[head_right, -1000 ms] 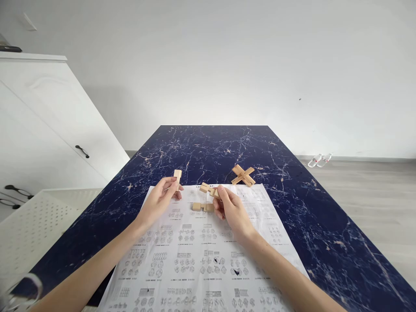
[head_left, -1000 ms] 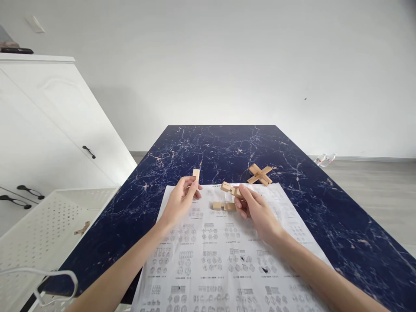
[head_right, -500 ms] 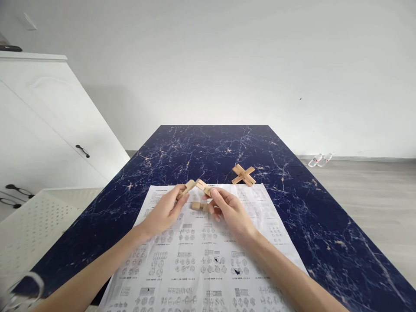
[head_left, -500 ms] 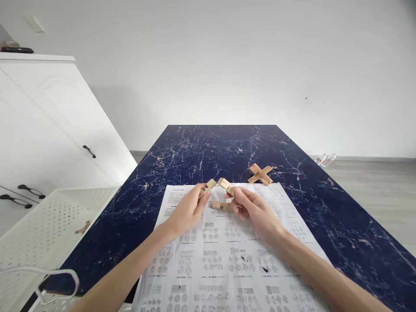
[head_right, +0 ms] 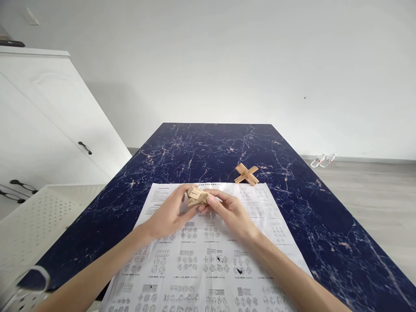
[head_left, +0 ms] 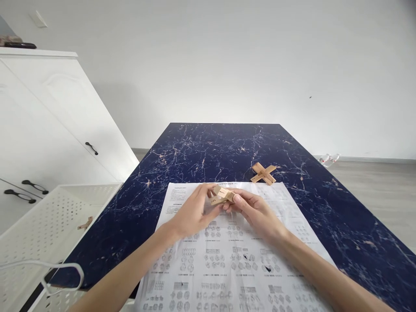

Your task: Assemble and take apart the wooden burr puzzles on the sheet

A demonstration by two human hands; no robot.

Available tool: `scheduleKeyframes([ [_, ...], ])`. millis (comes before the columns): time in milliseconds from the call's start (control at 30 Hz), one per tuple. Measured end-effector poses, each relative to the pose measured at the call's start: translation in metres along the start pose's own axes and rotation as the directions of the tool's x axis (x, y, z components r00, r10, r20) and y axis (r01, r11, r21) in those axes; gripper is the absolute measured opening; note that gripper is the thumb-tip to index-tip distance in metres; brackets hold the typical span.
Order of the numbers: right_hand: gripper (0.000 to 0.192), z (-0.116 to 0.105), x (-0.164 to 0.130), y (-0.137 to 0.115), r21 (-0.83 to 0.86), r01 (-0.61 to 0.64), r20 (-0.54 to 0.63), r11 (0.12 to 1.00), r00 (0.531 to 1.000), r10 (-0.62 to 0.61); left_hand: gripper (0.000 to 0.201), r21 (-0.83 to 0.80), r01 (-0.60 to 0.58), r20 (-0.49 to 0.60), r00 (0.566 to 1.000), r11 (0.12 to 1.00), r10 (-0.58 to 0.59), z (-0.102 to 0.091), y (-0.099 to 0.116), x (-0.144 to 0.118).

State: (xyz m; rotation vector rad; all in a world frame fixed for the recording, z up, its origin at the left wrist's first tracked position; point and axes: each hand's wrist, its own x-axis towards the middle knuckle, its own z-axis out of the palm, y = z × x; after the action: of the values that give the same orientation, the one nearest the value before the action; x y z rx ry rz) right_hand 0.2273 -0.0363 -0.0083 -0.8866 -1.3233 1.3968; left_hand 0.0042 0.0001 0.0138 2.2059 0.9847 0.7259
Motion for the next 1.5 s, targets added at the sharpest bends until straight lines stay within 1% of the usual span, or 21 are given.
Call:
scheduleKeyframes([
  [67, 0.037, 0.0, 0.0, -0.001, -0.045, -0.006, -0.027, 0.999, 1.0, 0.004, 0.053, 0.028, -0.056, -0.097, 0.994, 0.998, 0.058, -0.001, -0.002, 0.0],
  [100, 0.037, 0.001, 0.0, -0.002, -0.071, -0.002, -0.04, 0.997, 0.999, -0.001, 0.057, 0.017, -0.063, -0.112, 0.992, 0.998, 0.064, -0.002, -0.002, 0.0],
  [133, 0.037, 0.001, 0.0, -0.002, -0.098, 0.007, -0.051, 0.995, 0.999, -0.012, 0.054, -0.015, -0.053, -0.107, 0.993, 0.998, 0.051, -0.004, -0.001, 0.0],
  [200, 0.035, 0.003, 0.0, -0.002, -0.142, 0.032, -0.056, 0.989, 0.998, -0.04, 0.04, -0.108, -0.001, -0.062, 0.998, 0.994, -0.006, -0.007, 0.004, 0.001],
  [233, 0.034, 0.004, -0.001, -0.002, -0.155, 0.044, -0.052, 0.987, 0.997, -0.053, 0.035, -0.153, 0.028, -0.034, 0.999, 0.988, -0.033, -0.008, 0.007, 0.001],
  [300, 0.034, 0.005, -0.001, -0.002, -0.153, 0.046, -0.047, 0.987, 0.997, -0.054, 0.036, -0.251, 0.081, 0.013, 0.997, 0.965, -0.08, -0.01, 0.012, 0.003],
  [367, 0.037, 0.004, -0.002, -0.002, -0.117, 0.018, -0.072, 0.993, 0.997, -0.026, 0.038, -0.383, 0.131, 0.024, 0.991, 0.914, -0.132, -0.01, 0.013, 0.005],
  [433, 0.042, 0.0, -0.001, -0.001, -0.074, -0.012, -0.148, 0.997, 0.989, 0.001, 0.038, -0.538, 0.163, 0.005, 0.982, 0.827, -0.19, -0.01, 0.009, 0.008],
  [467, 0.043, -0.002, 0.0, -0.001, -0.058, -0.022, -0.196, 0.998, 0.981, 0.011, 0.038, -0.618, 0.173, 0.002, 0.976, 0.767, -0.219, -0.011, 0.006, 0.009],
  [567, 0.043, -0.007, 0.001, 0.002, -0.042, -0.033, -0.305, 0.999, 0.952, 0.018, 0.034, -0.813, 0.206, 0.04, 0.953, 0.545, -0.3, -0.011, -0.004, 0.013],
  [633, 0.039, -0.007, 0.002, 0.003, -0.039, -0.025, -0.307, 0.999, 0.952, 0.012, 0.03, -0.876, 0.239, 0.096, 0.938, 0.419, -0.334, -0.01, -0.009, 0.014],
  [667, 0.036, -0.006, 0.002, 0.003, -0.037, -0.012, -0.291, 0.999, 0.957, 0.001, 0.029, -0.886, 0.258, 0.123, 0.932, 0.385, -0.34, -0.01, -0.01, 0.014],
  [700, 0.034, -0.005, 0.001, 0.002, -0.034, 0.003, -0.269, 0.999, 0.963, -0.012, 0.031, -0.886, 0.276, 0.147, 0.93, 0.373, -0.337, -0.009, -0.011, 0.014],
  [800, 0.032, 0.0, 0.001, 0.0, -0.015, 0.03, -0.198, 0.999, 0.98, -0.033, 0.039, -0.856, 0.306, 0.192, 0.937, 0.417, -0.294, -0.006, -0.007, 0.013],
  [900, 0.035, 0.004, 0.0, 0.0, 0.003, 0.017, -0.175, 1.0, 0.984, -0.016, 0.039, -0.832, 0.319, 0.235, 0.944, 0.454, -0.233, -0.003, -0.002, 0.011],
  [967, 0.037, 0.004, 0.0, 0.001, -0.006, 0.016, -0.2, 1.0, 0.98, -0.016, 0.04, -0.813, 0.328, 0.254, 0.943, 0.481, -0.213, -0.002, 0.0, 0.009],
  [1100, 0.038, 0.003, -0.002, 0.005, -0.093, 0.033, -0.272, 0.995, 0.961, -0.057, 0.038, -0.72, 0.312, 0.23, 0.95, 0.619, -0.211, -0.004, -0.001, 0.007],
  [1167, 0.036, 0.003, -0.003, 0.005, -0.151, 0.04, -0.297, 0.988, 0.951, -0.084, 0.038, -0.695, 0.296, 0.244, 0.954, 0.655, -0.172, -0.006, 0.0, 0.007],
  [1333, 0.028, 0.004, -0.005, 0.004, -0.265, 0.088, -0.306, 0.96, 0.937, -0.17, 0.043, -0.657, 0.318, 0.353, 0.931, 0.684, -0.094, -0.006, 0.009, 0.007],
  [1400, 0.026, 0.005, -0.006, 0.003, -0.314, 0.105, -0.308, 0.943, 0.929, -0.206, 0.045, -0.647, 0.324, 0.37, 0.925, 0.69, -0.087, -0.005, 0.011, 0.007],
  [1500, 0.022, 0.006, -0.008, 0.003, -0.382, 0.122, -0.307, 0.916, 0.918, -0.251, 0.05, -0.658, 0.342, 0.375, 0.921, 0.671, -0.102, -0.006, 0.012, 0.007],
])
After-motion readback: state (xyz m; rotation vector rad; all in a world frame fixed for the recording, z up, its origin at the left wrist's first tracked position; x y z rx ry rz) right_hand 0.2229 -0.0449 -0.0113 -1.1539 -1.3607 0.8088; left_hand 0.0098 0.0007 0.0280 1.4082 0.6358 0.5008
